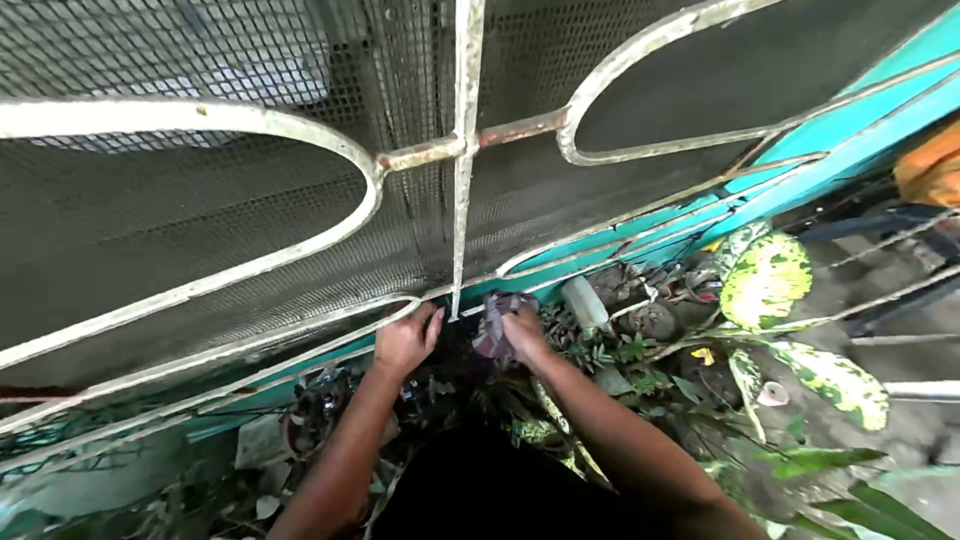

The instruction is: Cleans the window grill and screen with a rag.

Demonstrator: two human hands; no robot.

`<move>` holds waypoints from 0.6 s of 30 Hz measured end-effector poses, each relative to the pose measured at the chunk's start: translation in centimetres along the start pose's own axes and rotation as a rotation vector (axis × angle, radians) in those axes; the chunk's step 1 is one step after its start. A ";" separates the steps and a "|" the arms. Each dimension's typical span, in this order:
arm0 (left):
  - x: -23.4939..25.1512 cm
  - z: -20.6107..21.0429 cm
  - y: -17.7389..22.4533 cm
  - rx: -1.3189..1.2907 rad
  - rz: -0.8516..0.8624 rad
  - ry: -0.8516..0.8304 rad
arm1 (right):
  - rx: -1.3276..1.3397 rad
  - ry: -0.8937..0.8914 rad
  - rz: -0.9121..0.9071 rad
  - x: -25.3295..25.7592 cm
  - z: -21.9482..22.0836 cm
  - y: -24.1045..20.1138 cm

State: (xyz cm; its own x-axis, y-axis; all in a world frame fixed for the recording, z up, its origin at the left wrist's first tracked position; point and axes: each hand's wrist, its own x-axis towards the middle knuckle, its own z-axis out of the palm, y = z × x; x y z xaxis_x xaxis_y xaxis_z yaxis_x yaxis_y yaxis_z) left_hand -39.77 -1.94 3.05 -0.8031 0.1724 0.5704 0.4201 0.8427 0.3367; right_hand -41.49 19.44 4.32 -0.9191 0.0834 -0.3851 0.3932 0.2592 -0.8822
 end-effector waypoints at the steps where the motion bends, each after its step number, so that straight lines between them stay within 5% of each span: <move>1: -0.2 0.1 -0.2 -0.026 0.013 0.000 | 0.036 0.046 0.003 0.7 -0.9 0.4; 5: -0.7 0.6 -0.7 -0.097 0.095 0.050 | 0.078 0.145 -0.030 1.6 -1.4 1.2; 11: -0.8 0.8 -0.6 -0.144 0.134 0.121 | -0.288 -0.078 0.021 -2.2 2.7 -1.8; 18: -0.7 0.5 -0.5 -0.171 0.105 0.083 | -0.125 0.188 -0.057 0.7 -1.3 0.8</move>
State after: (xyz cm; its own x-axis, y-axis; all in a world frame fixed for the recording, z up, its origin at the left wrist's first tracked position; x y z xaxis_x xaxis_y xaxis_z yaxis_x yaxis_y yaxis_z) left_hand -39.64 -2.20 2.16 -0.7164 0.2063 0.6664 0.5711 0.7221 0.3904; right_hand -41.82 21.00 3.70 -0.9332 0.2399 -0.2675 0.3445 0.3851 -0.8562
